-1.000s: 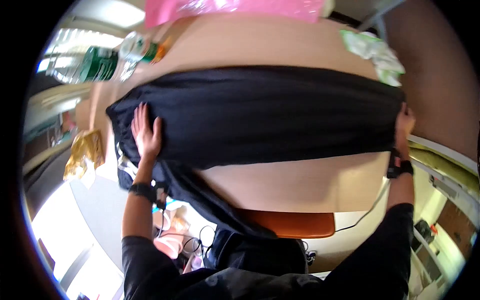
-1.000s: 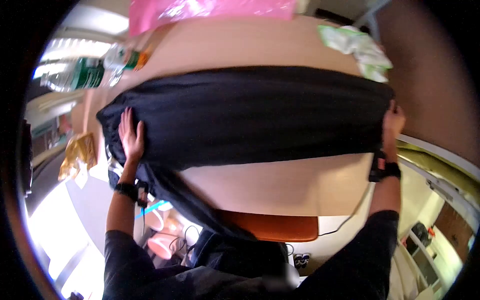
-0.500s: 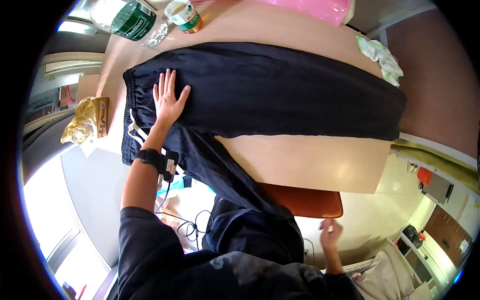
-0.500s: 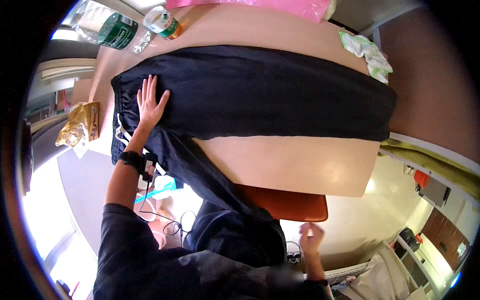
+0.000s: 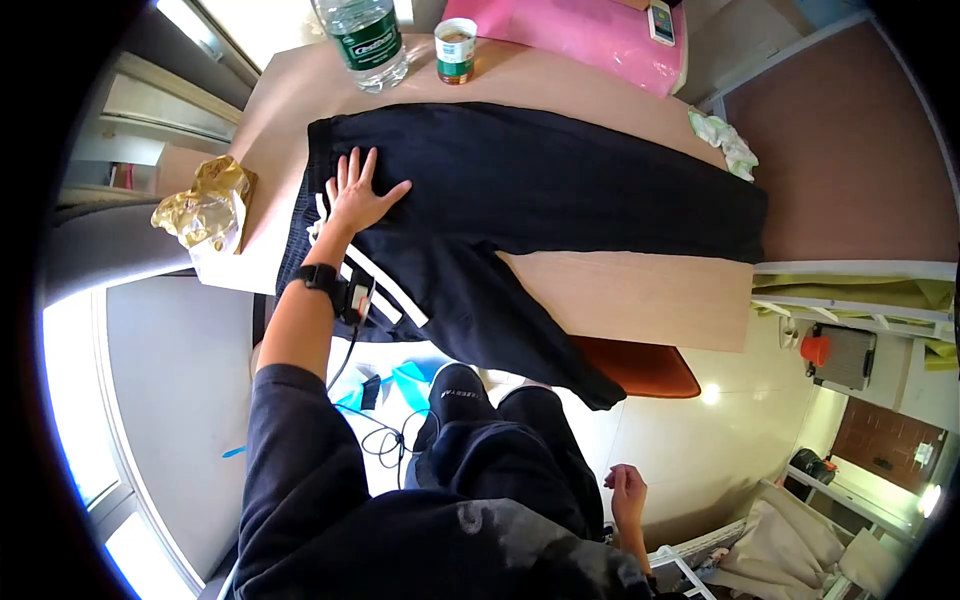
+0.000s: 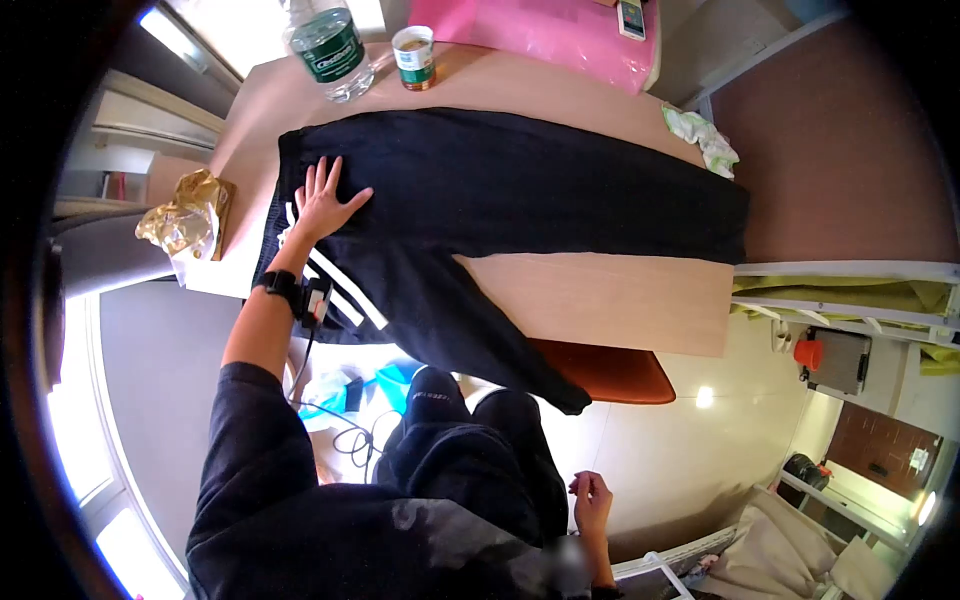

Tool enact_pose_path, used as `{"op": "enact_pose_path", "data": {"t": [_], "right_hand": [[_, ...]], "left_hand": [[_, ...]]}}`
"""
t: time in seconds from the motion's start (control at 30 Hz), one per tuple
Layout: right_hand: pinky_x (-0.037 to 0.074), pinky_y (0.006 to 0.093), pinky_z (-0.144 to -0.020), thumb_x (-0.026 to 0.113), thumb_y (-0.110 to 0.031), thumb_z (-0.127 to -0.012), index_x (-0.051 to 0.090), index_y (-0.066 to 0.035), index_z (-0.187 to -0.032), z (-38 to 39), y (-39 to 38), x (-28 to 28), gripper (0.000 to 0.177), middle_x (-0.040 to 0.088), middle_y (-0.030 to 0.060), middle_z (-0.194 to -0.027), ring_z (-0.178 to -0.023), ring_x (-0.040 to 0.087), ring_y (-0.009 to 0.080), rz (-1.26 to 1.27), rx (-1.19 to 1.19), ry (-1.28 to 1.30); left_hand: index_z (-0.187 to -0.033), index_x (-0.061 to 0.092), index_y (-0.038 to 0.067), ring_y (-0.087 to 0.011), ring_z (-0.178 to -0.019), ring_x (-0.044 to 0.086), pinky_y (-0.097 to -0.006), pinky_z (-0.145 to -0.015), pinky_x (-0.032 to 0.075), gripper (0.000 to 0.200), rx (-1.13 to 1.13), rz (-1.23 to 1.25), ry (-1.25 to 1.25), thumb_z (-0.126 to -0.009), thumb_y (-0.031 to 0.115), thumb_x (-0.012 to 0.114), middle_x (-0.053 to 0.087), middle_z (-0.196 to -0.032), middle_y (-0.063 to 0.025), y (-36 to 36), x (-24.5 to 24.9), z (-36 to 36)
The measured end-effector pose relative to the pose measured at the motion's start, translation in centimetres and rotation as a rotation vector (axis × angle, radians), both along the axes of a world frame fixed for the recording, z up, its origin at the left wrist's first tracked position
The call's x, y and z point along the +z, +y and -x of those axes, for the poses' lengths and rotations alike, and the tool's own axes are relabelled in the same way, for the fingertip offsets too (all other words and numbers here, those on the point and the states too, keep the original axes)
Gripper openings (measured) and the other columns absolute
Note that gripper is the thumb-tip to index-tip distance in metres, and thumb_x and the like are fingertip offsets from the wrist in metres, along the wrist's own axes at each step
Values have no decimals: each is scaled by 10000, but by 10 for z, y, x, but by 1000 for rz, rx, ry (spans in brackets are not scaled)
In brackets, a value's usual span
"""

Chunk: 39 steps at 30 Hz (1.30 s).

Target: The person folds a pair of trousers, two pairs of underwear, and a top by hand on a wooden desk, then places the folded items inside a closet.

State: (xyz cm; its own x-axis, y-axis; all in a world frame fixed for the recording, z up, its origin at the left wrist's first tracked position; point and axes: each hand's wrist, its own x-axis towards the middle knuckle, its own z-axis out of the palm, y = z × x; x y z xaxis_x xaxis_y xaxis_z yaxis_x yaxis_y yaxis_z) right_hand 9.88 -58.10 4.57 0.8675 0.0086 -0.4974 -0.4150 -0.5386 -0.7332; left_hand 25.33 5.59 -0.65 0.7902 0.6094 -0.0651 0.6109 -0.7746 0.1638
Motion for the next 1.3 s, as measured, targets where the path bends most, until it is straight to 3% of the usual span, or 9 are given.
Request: {"op": "enact_pose_path", "data": {"t": [0.13, 0.23, 0.33, 0.4, 0.53, 0.57, 0.67, 0.83, 1.3], "right_hand": [[499, 258, -605, 500, -177, -984, 617, 29, -992, 3, 9, -31, 237, 662, 90, -791, -680, 628, 144, -60, 36, 157], [531, 287, -719, 501, -218, -978, 602, 6, -1078, -6, 27, -50, 265, 664, 127, -972, -844, 666, 192, -198, -200, 406], [537, 353, -778, 528, -230, -960, 591, -5, -1118, -3, 31, -90, 282, 631, 168, -1109, -922, 661, 246, -335, -375, 537], [503, 401, -903, 551, -202, -932, 571, 13, -1132, 7, 16, -139, 294, 614, 204, -1147, -1050, 611, 295, -235, 377, 188], [286, 511, -1124, 434, -159, -936, 489, 28, -1207, -36, 62, -163, 333, 363, 195, -1436, -1315, 358, 368, -1017, -1116, 708], [254, 523, -1132, 440, -259, -943, 364, 1, -1319, -40, 72, -171, 463, 289, 181, -1483, -1354, 303, 364, -1027, -1161, 679], [133, 547, -1152, 457, -588, -893, -66, -125, -1506, -47, 112, -200, 929, 40, 128, -1585, -1452, 105, 328, -1182, -1350, 610], [278, 477, -1113, 641, -643, -734, 544, -20, -1289, -48, 161, -246, 840, 503, 105, -1393, -1312, 415, 296, -1635, -1347, 629], [348, 519, -1080, 396, -537, -952, 554, -49, -1265, -35, -23, -187, 601, 544, 148, -1323, -1232, 493, 345, -1518, -1541, -237]], "left_hand": [[-1198, 608, 50, -268, -1067, 605, -370, -916, 448, 449, 89, 363, -715, -906, 391, 609, 621, -1163, -195, -2, 23, 27], [-871, 549, -13, -91, -672, 420, -245, -618, 384, 123, 186, 352, -1027, -962, 52, 500, 478, -736, -35, -53, 38, 115], [-979, 471, 49, -117, -836, 430, -261, -785, 382, 125, 612, 350, -1232, -969, 155, 535, 443, -872, -24, -91, -74, 220], [-1250, 419, 59, -197, -1073, 477, -337, -957, 369, 394, 1081, 698, -1073, -956, 268, 577, 481, -1168, -79, -110, -119, 260], [-1486, 164, 54, -276, -1382, 318, -460, -1143, 208, 742, 848, 1738, -1266, -958, 435, 518, 208, -1551, -111, -107, -89, 244], [-1382, 438, 121, -205, -1298, 441, -389, -1115, 283, 520, 972, 1798, -1224, -969, 431, 493, 486, -1404, -28, -98, -76, 234], [-1330, 483, 41, -244, -1210, 532, -370, -1066, 373, 510, 1026, 1861, -1030, -947, 373, 536, 545, -1343, -92, -75, -38, 231], [-1185, 597, 39, -249, -1021, 648, -353, -967, 475, 387, 956, 1845, -1037, -945, 333, 520, 668, -1140, -115, -67, 18, 239], [-1207, 580, 8, -300, -1195, 538, -439, -1080, 361, 384, 803, 1937, -1081, -901, 239, 573, 597, -1260, -148, -17, 17, 244]]}}
